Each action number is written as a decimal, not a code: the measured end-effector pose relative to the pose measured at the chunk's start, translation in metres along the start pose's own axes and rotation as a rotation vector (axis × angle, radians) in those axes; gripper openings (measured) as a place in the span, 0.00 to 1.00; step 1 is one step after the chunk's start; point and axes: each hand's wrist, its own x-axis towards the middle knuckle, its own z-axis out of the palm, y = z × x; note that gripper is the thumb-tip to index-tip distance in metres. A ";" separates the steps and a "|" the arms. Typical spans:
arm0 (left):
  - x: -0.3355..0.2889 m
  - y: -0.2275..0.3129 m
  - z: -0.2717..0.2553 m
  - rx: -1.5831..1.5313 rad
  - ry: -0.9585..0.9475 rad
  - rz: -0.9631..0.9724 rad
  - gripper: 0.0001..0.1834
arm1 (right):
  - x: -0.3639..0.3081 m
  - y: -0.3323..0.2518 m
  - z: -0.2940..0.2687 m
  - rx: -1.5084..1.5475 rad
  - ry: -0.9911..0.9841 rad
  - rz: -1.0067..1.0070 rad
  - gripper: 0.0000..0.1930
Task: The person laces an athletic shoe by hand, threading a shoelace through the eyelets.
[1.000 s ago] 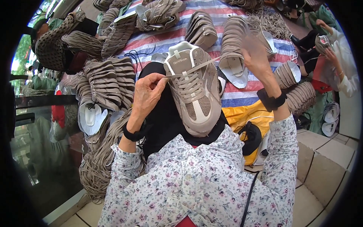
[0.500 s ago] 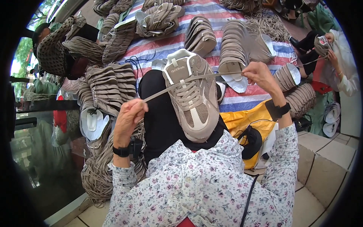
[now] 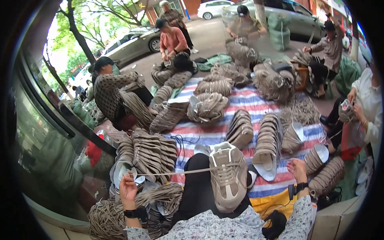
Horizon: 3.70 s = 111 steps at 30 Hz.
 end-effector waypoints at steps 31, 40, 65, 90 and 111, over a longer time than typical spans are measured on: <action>-0.032 0.031 0.060 0.883 0.003 0.571 0.31 | -0.060 -0.033 -0.079 -0.312 0.069 -0.384 0.03; 0.064 -0.204 0.092 1.238 -0.199 -0.028 0.16 | -0.089 -0.025 0.176 -0.484 -0.246 -0.347 0.08; 0.053 -0.283 0.088 1.915 -0.515 0.283 0.09 | -0.132 -0.038 0.287 -0.584 -0.595 -0.164 0.06; 0.058 -0.270 0.097 1.751 -0.427 -0.063 0.11 | -0.136 -0.056 0.338 -1.406 -0.553 -1.067 0.03; 0.060 -0.279 0.085 1.698 -0.343 -0.128 0.12 | -0.133 -0.037 0.378 -1.521 -0.948 -0.905 0.04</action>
